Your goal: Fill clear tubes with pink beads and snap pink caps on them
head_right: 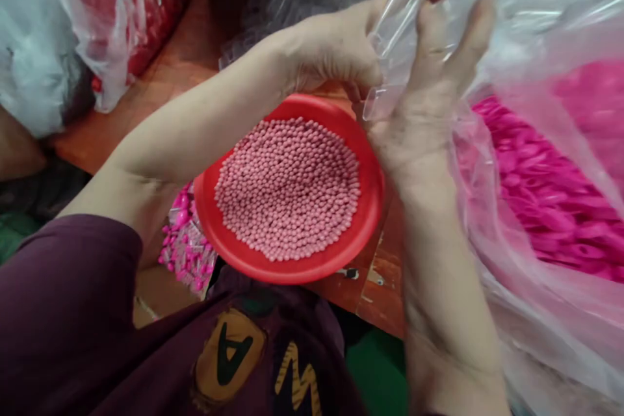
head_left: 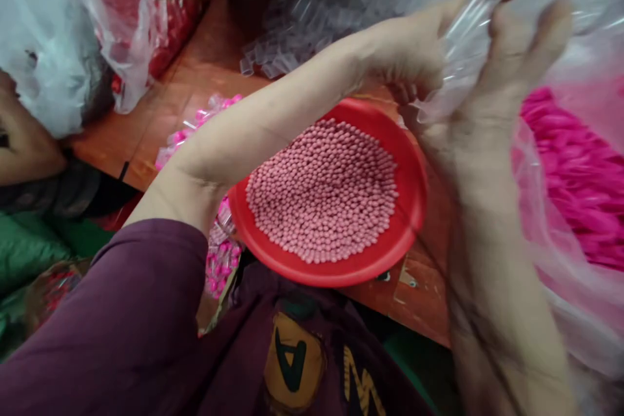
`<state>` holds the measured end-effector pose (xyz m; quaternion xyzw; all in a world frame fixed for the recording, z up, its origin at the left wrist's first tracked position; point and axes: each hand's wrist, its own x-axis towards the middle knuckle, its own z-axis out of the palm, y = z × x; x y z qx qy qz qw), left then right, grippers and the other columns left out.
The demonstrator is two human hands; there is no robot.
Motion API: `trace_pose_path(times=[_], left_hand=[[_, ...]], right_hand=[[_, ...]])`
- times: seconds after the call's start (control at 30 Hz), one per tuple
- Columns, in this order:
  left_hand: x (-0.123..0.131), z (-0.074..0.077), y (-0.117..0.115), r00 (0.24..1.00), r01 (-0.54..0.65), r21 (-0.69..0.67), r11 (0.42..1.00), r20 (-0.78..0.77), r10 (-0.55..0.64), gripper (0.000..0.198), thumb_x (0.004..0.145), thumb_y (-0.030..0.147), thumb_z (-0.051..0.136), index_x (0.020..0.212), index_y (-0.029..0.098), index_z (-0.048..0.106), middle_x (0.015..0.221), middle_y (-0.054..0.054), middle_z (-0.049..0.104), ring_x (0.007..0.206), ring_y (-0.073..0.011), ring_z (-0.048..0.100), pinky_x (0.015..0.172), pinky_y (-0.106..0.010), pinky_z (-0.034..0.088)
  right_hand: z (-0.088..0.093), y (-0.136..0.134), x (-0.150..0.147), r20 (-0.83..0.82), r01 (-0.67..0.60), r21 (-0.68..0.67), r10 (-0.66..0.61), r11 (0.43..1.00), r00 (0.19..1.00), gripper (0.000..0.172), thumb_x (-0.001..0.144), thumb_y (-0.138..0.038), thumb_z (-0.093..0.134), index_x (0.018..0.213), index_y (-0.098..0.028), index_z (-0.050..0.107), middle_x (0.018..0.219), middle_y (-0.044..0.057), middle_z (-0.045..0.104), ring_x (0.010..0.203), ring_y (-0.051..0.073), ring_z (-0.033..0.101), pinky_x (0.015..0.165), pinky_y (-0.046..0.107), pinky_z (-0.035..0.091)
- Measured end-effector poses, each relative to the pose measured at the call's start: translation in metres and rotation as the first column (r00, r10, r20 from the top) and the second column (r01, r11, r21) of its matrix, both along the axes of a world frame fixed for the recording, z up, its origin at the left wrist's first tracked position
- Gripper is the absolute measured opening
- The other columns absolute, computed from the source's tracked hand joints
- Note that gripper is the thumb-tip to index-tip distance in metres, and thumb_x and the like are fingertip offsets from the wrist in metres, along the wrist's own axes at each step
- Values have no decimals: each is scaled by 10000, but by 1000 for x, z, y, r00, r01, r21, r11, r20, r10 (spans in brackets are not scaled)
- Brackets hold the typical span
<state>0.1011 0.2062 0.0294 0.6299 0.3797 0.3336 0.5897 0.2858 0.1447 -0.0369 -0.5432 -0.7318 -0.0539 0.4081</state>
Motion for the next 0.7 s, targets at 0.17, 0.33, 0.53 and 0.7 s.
trace_pose_path(times=[0.17,0.33,0.53,0.7], left_hand=[[-97,-10,-98,969,119,166,979,-234,-78,1181,798,355,933,1846,281,392,1745,-158,615,1698,-425,524,1401,-611,454],[-173,-40,-153,858,347,165,923,-452,-242,1199,742,381,965,1818,272,447,1849,-160,503,1749,-442,443,1442,-609,387],[-212,-40,-166,717,441,151,885,-652,-246,812,903,355,846,1683,239,648,1715,-149,662,1614,-352,599,1386,-519,435],[-212,-27,-169,637,456,195,868,-753,-166,445,959,342,795,1390,253,855,1599,-113,744,1494,-341,656,1329,-519,460]], right_hand=[[9,-98,-56,44,-253,-96,258,963,965,925,1110,-346,598,1894,-375,108,1983,61,9,1867,466,80,1493,739,245],[-15,-166,-92,45,-411,-473,487,779,872,1098,977,-380,836,1855,-337,178,1966,231,96,1769,556,341,1322,815,479],[2,-166,-89,21,-448,-706,649,548,761,694,1050,-565,788,1656,-267,626,1818,206,537,1586,491,611,1250,762,561],[6,-169,-92,-72,-526,-653,647,545,759,332,1149,-468,642,1354,-283,826,1582,139,759,1500,424,695,1237,710,562]])
